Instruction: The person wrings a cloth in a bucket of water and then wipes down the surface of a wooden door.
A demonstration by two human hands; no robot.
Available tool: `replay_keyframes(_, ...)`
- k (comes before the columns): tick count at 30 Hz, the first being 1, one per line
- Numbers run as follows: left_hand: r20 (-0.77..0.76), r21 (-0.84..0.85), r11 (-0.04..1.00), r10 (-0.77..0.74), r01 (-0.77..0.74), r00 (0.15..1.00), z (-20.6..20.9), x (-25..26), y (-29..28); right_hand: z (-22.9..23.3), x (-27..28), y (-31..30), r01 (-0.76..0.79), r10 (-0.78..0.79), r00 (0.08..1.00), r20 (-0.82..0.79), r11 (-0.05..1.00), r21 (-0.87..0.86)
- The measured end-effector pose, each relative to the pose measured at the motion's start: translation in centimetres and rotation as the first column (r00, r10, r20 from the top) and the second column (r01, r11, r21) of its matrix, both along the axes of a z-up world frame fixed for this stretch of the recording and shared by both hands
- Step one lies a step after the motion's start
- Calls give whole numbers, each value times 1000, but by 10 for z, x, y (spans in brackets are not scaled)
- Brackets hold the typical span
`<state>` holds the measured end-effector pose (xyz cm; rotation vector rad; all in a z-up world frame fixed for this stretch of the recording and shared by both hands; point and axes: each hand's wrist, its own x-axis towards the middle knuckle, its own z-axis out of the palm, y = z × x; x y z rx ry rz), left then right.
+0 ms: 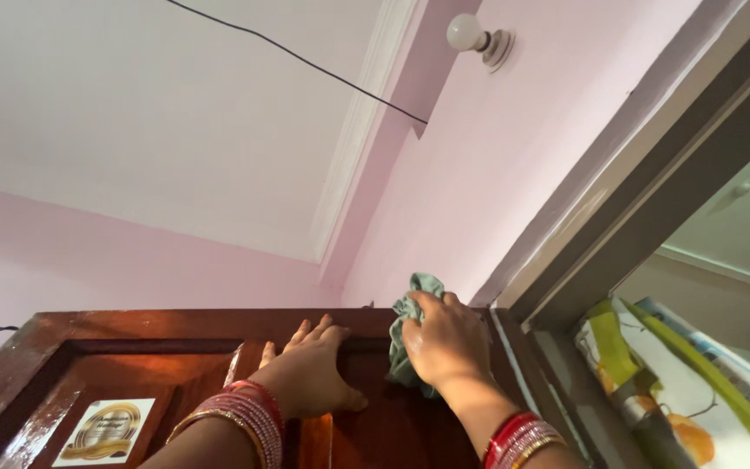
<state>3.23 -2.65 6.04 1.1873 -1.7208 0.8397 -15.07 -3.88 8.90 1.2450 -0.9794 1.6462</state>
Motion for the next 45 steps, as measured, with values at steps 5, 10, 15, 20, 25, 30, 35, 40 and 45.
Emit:
replay_keyframes(5,-37,-97,991,-92,88,995,6,9,-11,16,33,-8,58,-69,991,-111,993,-98)
replay_keyframes(10,14,-219,976,19,-15,1000,18,21,-36,20,84,-13,78,-86,965,-248,996,-39)
replay_keyframes(15,54,-359,933,36,-14,998,29,29,-58,24,98,-17,48,-74,912,-403,996,-74)
replay_keyframes(20,-25,-209,977,-56,50,998,16,26,-42,24,84,-8,122,-146,885,-442,989,-82)
replay_keyframes(25,-96,-196,979,-73,52,993,0,21,-18,21,34,3,82,-106,944,-313,993,-90)
replay_keyframes(30,-112,-36,999,15,-19,994,1,11,-3,20,-26,10,129,-123,975,-185,992,18)
replay_keyframes(35,108,-168,984,83,-64,991,8,-3,-3,17,-52,6,178,-183,979,-95,982,-56)
replay_keyframes(40,78,-128,990,-45,55,996,-1,-45,-6,9,-28,-6,200,-198,979,-48,979,42)
replay_keyframes(45,19,-169,973,-154,155,988,-12,-83,-13,-8,-50,-4,195,-238,921,-310,967,-163)
